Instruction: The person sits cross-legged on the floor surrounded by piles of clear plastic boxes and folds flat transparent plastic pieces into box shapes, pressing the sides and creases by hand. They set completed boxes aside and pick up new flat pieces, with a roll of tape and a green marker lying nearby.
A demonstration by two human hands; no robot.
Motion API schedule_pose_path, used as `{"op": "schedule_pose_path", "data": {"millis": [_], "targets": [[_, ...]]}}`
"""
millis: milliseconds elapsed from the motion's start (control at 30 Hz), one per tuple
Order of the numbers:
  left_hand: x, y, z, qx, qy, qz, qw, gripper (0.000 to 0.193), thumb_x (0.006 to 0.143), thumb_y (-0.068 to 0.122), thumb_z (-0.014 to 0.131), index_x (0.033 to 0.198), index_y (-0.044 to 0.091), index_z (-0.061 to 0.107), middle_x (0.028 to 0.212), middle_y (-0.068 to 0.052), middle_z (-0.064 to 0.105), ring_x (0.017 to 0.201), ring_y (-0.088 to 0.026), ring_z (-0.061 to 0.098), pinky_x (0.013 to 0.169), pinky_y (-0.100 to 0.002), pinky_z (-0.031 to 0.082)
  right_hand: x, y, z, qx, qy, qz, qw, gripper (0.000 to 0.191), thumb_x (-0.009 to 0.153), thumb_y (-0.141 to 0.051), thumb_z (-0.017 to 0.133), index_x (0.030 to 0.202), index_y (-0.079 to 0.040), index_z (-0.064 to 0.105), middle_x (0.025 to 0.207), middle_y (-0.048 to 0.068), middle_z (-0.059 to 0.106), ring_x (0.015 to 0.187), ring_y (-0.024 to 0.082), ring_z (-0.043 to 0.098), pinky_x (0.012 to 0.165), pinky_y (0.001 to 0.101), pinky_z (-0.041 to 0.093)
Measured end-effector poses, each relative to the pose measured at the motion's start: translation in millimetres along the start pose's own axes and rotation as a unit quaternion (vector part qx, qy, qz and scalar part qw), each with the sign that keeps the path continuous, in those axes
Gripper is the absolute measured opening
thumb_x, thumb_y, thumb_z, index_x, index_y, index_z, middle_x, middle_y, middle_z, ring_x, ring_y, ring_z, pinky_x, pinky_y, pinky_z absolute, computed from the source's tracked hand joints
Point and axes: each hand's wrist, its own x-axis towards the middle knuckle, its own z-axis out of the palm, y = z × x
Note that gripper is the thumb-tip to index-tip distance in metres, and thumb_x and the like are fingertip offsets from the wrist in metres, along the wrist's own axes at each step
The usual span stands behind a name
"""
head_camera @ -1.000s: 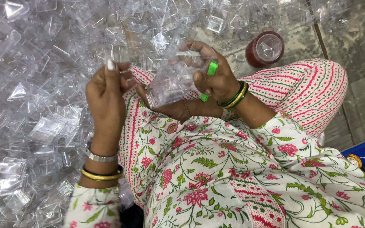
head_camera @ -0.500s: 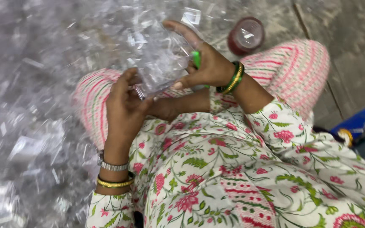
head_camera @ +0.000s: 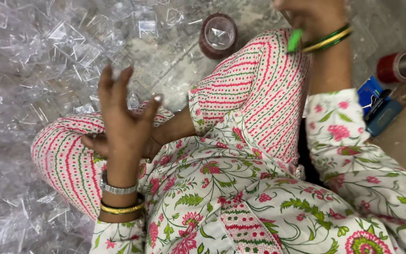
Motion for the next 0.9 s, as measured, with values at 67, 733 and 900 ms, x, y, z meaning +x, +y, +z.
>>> {"op": "schedule_pose_path", "data": {"millis": [67, 733, 900], "targets": [[-2.1, -21.5, -3.4, 0.035, 0.017, -0.077, 0.996, 0.069, 0.082, 0.012, 0.087, 0.145, 0.008, 0.058, 0.163, -0.024, 0.033, 0.149, -0.04, 0.041, 0.121, -0.048, 0.043, 16.2, 36.7, -31.3, -0.056, 0.069, 0.076, 0.993, 0.015, 0.09, -0.004, 0.085, 0.099, 0.002, 0.074, 0.09, 0.01, 0.075, 0.074, 0.016, 0.071, 0.066, 0.0296, 0.055], [62.5, -146.0, 29.2, 0.059, 0.033, -0.367, 0.928, 0.128, 0.078, 0.044, 0.092, 0.159, -0.001, 0.004, 0.153, -0.047, -0.022, 0.137, -0.061, 0.039, 0.119, -0.051, 0.03, 9.7, 125.4, 3.8, 0.267, 0.276, 0.276, 0.881, 0.038, 0.078, 0.008, 0.078, 0.113, -0.001, 0.068, 0.095, 0.011, 0.077, 0.078, 0.021, 0.08, 0.063, 0.0338, 0.067], [46.9, -140.8, 56.4, 0.028, 0.012, -0.281, 0.959, 0.122, 0.085, 0.042, 0.092, 0.158, -0.009, 0.009, 0.146, -0.054, -0.025, 0.132, -0.068, 0.036, 0.117, -0.04, 0.04, -45.8, 124.4, -34.0, 0.087, 0.271, 0.196, 0.938, 0.032, 0.086, 0.003, 0.082, 0.115, -0.006, 0.071, 0.094, 0.01, 0.075, 0.063, 0.019, 0.062, 0.052, 0.0351, 0.047]]}}
